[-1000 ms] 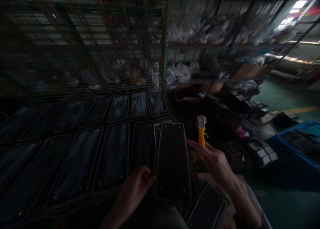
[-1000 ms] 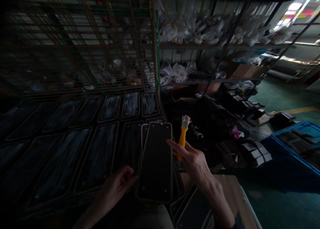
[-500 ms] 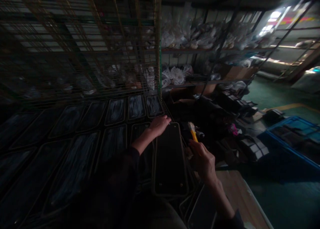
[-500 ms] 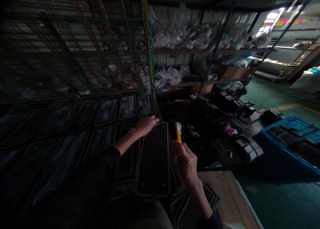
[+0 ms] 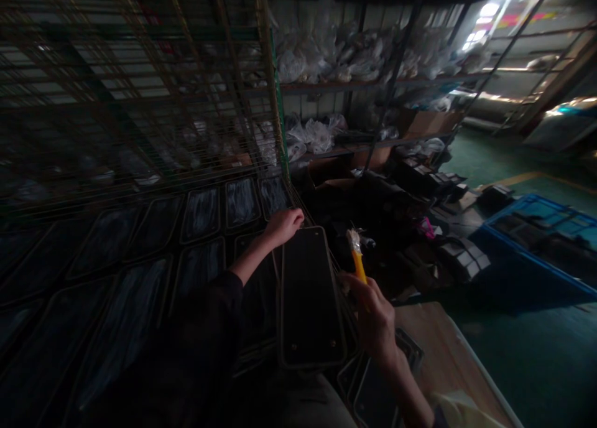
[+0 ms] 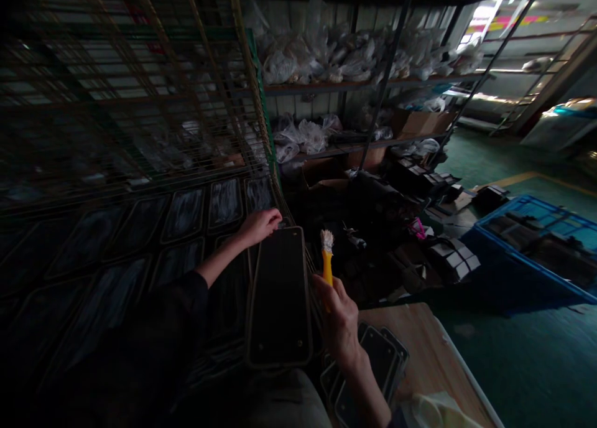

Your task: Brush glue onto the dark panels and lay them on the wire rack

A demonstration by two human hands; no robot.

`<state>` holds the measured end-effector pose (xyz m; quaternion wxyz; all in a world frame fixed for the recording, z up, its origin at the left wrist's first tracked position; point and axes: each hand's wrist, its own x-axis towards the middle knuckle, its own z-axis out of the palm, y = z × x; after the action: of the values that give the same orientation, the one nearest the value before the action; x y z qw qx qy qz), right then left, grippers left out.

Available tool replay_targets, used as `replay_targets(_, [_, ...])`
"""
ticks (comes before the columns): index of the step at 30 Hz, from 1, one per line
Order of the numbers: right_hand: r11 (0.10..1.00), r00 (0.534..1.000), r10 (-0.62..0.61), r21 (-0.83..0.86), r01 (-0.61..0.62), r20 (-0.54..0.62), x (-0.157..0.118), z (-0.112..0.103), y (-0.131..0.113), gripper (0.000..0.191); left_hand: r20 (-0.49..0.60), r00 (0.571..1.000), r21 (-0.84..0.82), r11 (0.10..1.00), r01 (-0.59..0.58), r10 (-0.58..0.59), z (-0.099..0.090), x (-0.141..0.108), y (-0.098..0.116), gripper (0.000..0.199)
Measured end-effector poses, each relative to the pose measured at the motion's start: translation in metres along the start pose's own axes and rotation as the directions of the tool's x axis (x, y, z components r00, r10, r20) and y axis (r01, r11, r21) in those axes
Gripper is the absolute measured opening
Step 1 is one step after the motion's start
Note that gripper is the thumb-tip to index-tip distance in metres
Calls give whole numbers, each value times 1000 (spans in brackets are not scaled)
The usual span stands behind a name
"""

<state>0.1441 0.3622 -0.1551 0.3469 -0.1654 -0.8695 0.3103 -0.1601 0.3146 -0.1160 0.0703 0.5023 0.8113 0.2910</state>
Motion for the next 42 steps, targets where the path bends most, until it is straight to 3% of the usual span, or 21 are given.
replay_targets(3, [998,997,-41,54,38,64,8,6,-6,36,-77,992,-188,978,86,-102,-20,-26,11,23])
replay_targets(5, [994,997,-50,101,44,63,17,4,-4,34,-117,978,-307,943,128,-170,-27,-62,23,29])
replay_targets(6, [992,997,-48,122,40,66,22,1,-2,32,-115,964,-442,881,166,-239,-27,-85,28,35])
replay_targets(8, [990,996,-32,140,20,85,35,-5,2,29,-35,929,-541,789,292,-367,-17,-138,37,43])
replay_targets(12, [991,981,-16,133,-9,191,66,-13,4,27,296,810,-587,573,573,-507,18,-239,39,42])
replay_targets(16, [996,970,-60,82,41,238,84,-9,5,28,383,724,-678,358,642,-573,36,-294,44,44])
replay_targets(19, [994,965,-95,67,81,246,86,-5,6,27,387,694,-750,229,620,-607,39,-305,53,41])
replay_targets(22, [994,966,-105,55,94,237,85,-6,6,27,349,685,-799,179,574,-640,44,-306,62,40])
replay_targets(26, [993,959,-114,37,108,258,87,-9,6,28,285,693,-822,203,533,-663,57,-306,70,40])
replay_targets(31, [992,941,-127,39,121,312,99,-3,14,29,259,643,-746,274,607,-720,64,-298,75,46])
replay_targets(35, [988,937,-140,-22,155,320,109,7,22,28,256,661,-694,343,634,-705,68,-292,74,46])
replay_targets(39, [983,911,-146,-48,178,385,101,5,16,27,279,641,-726,280,628,-715,73,-291,68,45])
replay_targets(42, [975,875,-160,-63,212,457,83,-10,2,25,315,634,-764,208,611,-706,71,-289,69,45])
